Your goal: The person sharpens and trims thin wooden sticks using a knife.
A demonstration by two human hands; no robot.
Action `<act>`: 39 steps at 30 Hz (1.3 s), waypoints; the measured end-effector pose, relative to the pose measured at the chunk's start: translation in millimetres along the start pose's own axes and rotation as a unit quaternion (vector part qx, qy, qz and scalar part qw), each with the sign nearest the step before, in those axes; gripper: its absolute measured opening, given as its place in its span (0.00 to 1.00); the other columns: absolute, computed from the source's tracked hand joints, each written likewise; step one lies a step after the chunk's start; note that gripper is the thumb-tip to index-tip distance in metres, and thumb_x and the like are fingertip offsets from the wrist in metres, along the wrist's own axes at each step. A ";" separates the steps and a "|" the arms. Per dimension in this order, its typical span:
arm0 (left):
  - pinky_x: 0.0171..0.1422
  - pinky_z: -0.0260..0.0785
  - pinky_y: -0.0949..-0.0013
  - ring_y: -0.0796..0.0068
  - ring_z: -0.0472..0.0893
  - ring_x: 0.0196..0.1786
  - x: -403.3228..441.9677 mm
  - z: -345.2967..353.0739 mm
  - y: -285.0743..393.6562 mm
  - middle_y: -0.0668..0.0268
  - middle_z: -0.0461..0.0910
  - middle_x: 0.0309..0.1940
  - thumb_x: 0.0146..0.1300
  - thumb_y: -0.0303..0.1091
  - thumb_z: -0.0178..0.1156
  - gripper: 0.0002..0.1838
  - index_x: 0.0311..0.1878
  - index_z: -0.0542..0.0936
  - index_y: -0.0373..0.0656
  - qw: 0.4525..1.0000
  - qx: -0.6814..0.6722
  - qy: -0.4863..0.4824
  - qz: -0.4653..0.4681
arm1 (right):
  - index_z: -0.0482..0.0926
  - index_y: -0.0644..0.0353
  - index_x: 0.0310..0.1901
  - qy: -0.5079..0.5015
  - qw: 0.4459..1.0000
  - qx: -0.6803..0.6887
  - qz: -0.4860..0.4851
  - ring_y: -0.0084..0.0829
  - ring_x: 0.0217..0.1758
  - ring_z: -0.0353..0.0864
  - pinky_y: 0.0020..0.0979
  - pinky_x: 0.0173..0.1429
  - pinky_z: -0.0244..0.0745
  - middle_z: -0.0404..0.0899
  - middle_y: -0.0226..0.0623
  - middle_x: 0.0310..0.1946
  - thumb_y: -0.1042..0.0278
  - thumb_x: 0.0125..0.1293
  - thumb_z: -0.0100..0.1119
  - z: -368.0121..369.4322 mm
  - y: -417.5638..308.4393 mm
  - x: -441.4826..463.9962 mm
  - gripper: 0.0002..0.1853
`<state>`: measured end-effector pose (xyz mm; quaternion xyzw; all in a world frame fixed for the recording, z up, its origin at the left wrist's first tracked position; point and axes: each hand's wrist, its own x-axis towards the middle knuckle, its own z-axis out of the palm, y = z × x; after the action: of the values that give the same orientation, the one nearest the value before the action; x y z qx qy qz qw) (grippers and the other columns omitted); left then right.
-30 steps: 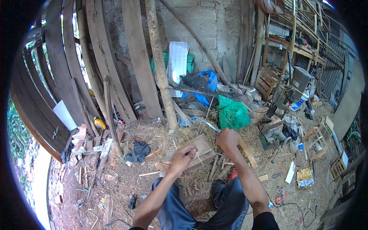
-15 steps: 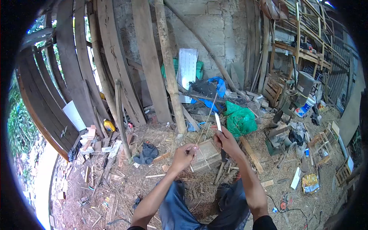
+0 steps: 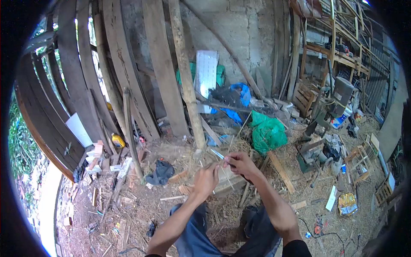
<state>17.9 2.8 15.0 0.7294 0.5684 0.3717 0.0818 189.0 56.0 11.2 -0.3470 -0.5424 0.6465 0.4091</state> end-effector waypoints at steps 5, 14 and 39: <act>0.33 0.72 0.54 0.47 0.78 0.26 -4.8 1.2 -17.5 0.50 0.79 0.26 0.60 0.27 0.54 0.03 0.34 0.76 0.39 0.994 0.018 0.026 0.100 | 0.78 0.63 0.33 0.071 0.996 -0.049 0.039 0.13 0.14 0.56 0.21 0.18 0.48 0.68 0.22 0.18 0.62 0.67 0.56 -9.1 -1.3 4.7 0.12; 0.36 0.73 0.57 0.52 0.80 0.30 -27.4 -25.2 -18.5 0.52 0.81 0.31 0.59 0.27 0.57 0.08 0.40 0.81 0.40 0.994 0.037 -0.002 0.101 | 0.79 0.65 0.31 0.101 0.993 -0.021 0.056 0.14 0.15 0.56 0.22 0.18 0.50 0.69 0.24 0.18 0.64 0.68 0.55 -19.9 -10.6 -4.8 0.12; 0.46 0.71 0.66 0.64 0.82 0.38 -4.3 -18.4 -8.8 0.58 0.83 0.34 0.63 0.33 0.57 0.10 0.43 0.81 0.40 0.983 -0.149 -0.082 -0.067 | 0.76 0.62 0.39 0.034 0.998 0.017 0.041 0.13 0.15 0.57 0.19 0.18 0.50 0.73 0.25 0.21 0.63 0.69 0.53 4.9 -1.7 -12.8 0.10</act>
<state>-0.9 -3.6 21.4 0.6976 0.5456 0.3844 0.2605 190.4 42.4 13.7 -0.3832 -0.5024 0.6599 0.4066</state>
